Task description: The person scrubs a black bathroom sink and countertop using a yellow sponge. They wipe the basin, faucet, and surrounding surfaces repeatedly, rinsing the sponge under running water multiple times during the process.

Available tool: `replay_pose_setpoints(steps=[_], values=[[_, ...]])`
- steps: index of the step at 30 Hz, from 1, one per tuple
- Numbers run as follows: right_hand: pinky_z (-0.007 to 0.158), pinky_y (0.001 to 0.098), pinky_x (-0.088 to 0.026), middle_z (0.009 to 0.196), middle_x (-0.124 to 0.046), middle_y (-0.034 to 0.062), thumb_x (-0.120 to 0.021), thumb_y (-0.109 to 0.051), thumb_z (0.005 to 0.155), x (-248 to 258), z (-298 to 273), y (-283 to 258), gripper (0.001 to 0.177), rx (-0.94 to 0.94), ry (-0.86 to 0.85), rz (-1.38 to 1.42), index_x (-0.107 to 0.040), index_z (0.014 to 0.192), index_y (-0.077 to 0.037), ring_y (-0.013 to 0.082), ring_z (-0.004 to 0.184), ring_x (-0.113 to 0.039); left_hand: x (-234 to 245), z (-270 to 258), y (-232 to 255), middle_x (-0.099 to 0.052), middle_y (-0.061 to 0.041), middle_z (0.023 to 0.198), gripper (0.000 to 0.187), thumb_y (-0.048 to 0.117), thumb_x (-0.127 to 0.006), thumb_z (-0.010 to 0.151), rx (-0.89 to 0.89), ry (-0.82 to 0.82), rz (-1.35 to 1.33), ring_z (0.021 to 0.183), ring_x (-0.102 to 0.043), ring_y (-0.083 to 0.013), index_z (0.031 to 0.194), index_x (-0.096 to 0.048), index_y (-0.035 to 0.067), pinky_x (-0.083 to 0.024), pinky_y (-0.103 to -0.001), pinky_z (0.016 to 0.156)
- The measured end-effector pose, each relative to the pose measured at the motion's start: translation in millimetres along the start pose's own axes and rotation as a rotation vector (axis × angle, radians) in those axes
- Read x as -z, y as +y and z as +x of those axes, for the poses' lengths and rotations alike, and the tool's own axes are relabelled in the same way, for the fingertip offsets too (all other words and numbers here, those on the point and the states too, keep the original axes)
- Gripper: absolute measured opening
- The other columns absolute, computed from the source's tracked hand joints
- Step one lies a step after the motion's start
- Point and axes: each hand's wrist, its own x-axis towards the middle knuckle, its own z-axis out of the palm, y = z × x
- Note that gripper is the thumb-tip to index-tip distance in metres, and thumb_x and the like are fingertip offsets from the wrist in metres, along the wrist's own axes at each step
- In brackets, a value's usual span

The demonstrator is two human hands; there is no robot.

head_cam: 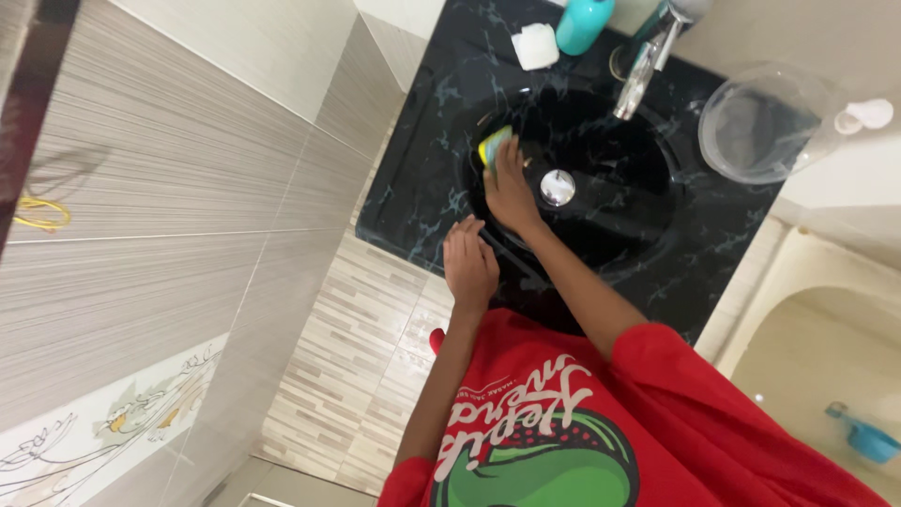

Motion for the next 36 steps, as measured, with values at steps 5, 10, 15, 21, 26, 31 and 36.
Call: replay_pose_setpoints(steps=[5,10,15,21,26,31,36], values=[[0.112,0.043,-0.045,0.146,-0.056,0.0249,-0.053,0.01,0.087,68,-107,-11,0.053,0.198,-0.161,-0.038,-0.058,0.139,0.004,0.0392,0.134,-0.055,2,3,1,-0.065,-0.017,0.129,0.027,0.002,-0.055,0.095,0.033,-0.006,-0.016,0.123,-0.059,-0.0395,0.121,-0.063,0.001,-0.045,-0.049,0.111],[0.111,0.0459,-0.04,0.141,-0.06,0.0092,-0.067,0.003,0.069,188,-155,32,0.064,0.009,-0.341,-0.65,-0.068,0.132,-0.01,0.0346,0.137,-0.049,2,7,5,-0.066,-0.016,0.127,0.025,0.001,-0.055,0.097,-0.007,0.014,0.007,0.121,-0.061,-0.0376,0.12,-0.063,0.001,-0.047,-0.048,0.111],[0.122,0.0436,-0.039,0.152,-0.058,0.0083,-0.062,-0.002,0.085,225,-115,59,0.045,0.318,0.084,-0.807,-0.071,0.129,-0.004,0.0328,0.151,-0.044,0,9,9,-0.066,-0.018,0.126,0.024,0.003,-0.057,0.096,-0.022,0.01,0.032,0.121,-0.06,-0.0385,0.119,-0.063,0.0,-0.045,-0.049,0.11],[0.121,0.0443,-0.038,0.146,-0.061,0.0114,-0.06,-0.005,0.087,206,-75,72,0.046,0.471,0.153,-0.844,-0.068,0.132,0.002,0.036,0.145,-0.047,0,10,23,-0.063,-0.018,0.13,0.028,0.006,-0.059,0.097,0.042,-0.038,0.077,0.125,-0.058,-0.0389,0.125,-0.061,0.001,-0.044,-0.049,0.112],[0.123,0.042,-0.038,0.143,-0.063,0.014,-0.054,0.011,0.086,191,-149,73,0.048,0.153,-0.189,-0.391,-0.069,0.129,-0.004,0.0348,0.143,-0.049,-2,-5,71,-0.056,-0.025,0.137,0.04,0.016,-0.062,0.091,0.113,-0.114,0.116,0.131,-0.05,-0.047,0.126,-0.06,-0.002,-0.037,-0.055,0.107],[0.118,0.0498,-0.028,0.152,-0.045,0.0262,-0.067,0.0,0.084,191,-208,32,0.06,0.134,-0.229,0.027,-0.051,0.141,0.004,0.0436,0.147,-0.028,-42,-38,120,-0.053,-0.026,0.148,0.042,0.029,-0.056,0.102,-0.085,-0.409,0.016,0.139,-0.048,-0.0455,0.133,-0.058,0.0,-0.033,-0.056,0.117],[0.121,0.0446,-0.032,0.162,-0.038,0.0217,-0.057,-0.003,0.099,215,-247,30,0.049,-0.023,0.03,0.121,-0.049,0.147,-0.002,0.0399,0.157,-0.025,-78,-61,151,-0.051,-0.026,0.147,0.061,0.042,-0.044,0.107,-0.132,-0.687,0.187,0.142,-0.046,-0.0448,0.149,-0.05,-0.002,-0.027,-0.06,0.122]])
